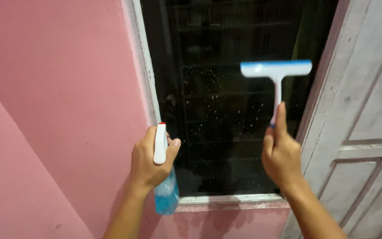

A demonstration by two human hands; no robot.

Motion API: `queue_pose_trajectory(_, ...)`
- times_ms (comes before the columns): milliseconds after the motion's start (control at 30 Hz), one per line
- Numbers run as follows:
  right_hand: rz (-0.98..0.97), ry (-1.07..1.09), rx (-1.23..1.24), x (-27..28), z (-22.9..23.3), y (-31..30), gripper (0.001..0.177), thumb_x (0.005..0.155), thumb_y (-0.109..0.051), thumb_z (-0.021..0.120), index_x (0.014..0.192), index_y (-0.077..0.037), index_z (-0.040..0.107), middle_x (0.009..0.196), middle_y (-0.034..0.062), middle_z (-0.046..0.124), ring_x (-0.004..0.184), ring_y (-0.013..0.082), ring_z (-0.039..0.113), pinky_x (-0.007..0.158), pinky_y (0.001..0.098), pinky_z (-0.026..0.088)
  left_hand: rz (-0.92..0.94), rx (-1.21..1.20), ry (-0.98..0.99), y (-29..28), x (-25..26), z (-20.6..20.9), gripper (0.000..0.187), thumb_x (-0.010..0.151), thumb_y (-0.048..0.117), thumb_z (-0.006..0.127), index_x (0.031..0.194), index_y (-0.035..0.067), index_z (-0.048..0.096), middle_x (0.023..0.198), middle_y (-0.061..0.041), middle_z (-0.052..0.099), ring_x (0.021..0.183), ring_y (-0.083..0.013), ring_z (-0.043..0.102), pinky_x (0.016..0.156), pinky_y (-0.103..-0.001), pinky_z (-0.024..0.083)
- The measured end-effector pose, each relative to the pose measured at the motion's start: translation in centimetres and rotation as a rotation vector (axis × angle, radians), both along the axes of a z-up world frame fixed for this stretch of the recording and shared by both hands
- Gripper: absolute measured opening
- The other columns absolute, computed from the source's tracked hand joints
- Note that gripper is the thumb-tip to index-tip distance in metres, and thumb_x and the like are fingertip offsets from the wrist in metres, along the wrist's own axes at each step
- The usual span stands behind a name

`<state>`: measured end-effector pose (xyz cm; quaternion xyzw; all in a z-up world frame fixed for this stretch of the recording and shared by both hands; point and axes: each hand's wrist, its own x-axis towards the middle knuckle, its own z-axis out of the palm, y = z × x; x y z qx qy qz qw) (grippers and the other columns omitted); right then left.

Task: The person cleans a window using a spray bottle and a squeegee. They repeatedly spray the glass and wipe it with the squeegee in vertical and horizontal strokes.

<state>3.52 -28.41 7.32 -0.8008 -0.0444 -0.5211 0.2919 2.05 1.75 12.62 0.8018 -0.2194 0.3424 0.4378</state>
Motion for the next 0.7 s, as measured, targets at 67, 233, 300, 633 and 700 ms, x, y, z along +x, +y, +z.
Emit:
queue_pose_trajectory(67,-0.01,-0.034,-0.075,-0.2,-1.7,0.2,0.071,0.099,-0.011,0.054,0.164,-0.009,0.025,0.082,0.0188,0.069,0.062,0.0326,0.067,0.059,0.0434,0.053,-0.072,0.054,-0.01,0.5,0.7,0.5,0.028,0.085,0.026,0.075,0.091,0.005,0.057,0.074,-0.007,0.065,0.065,-0.0193,0.063,0.061,-0.035,0.052)
queue_pose_trajectory(233,-0.038,-0.088,-0.133,-0.2,-1.2,-0.1,0.069,0.098,-0.011,0.054,0.162,-0.011,0.026,0.083,0.0169,0.072,0.058,0.0325,0.067,0.055,0.0426,0.054,-0.214,0.155,0.046,1.6,2.6,1.1,0.039,0.079,0.025,0.081,0.097,0.004,0.053,0.078,-0.004,0.06,0.069,-0.0154,0.059,0.061,-0.035,0.052)
queue_pose_trajectory(300,-0.028,-0.085,-0.132,0.3,0.6,0.0,0.069,0.1,-0.011,0.054,0.162,-0.011,0.025,0.08,0.0169,0.071,0.056,0.0325,0.066,0.054,0.0433,0.054,-0.225,0.155,0.076,2.2,3.2,1.2,0.033,0.081,0.025,0.079,0.094,0.005,0.056,0.075,-0.005,0.062,0.067,-0.0158,0.061,0.061,-0.034,0.054)
queue_pose_trajectory(633,0.042,0.027,-0.083,0.9,-4.0,1.9,0.072,0.096,-0.011,0.053,0.161,-0.006,0.024,0.072,0.0164,0.068,0.054,0.0314,0.067,0.051,0.0413,0.054,-0.357,0.09,-0.148,3.8,5.0,-0.7,0.018,0.074,0.013,0.073,0.086,0.004,0.062,0.07,-0.004,0.071,0.06,-0.0129,0.072,0.058,-0.027,0.057)
queue_pose_trajectory(700,0.059,-0.015,-0.094,0.8,-3.5,2.4,0.071,0.096,-0.009,0.053,0.161,-0.006,0.024,0.074,0.0159,0.069,0.055,0.0302,0.068,0.051,0.0398,0.055,-0.385,0.11,-0.117,4.2,5.1,-0.6,0.017,0.074,0.012,0.072,0.085,0.004,0.063,0.069,-0.005,0.07,0.06,-0.0127,0.071,0.058,-0.027,0.057)
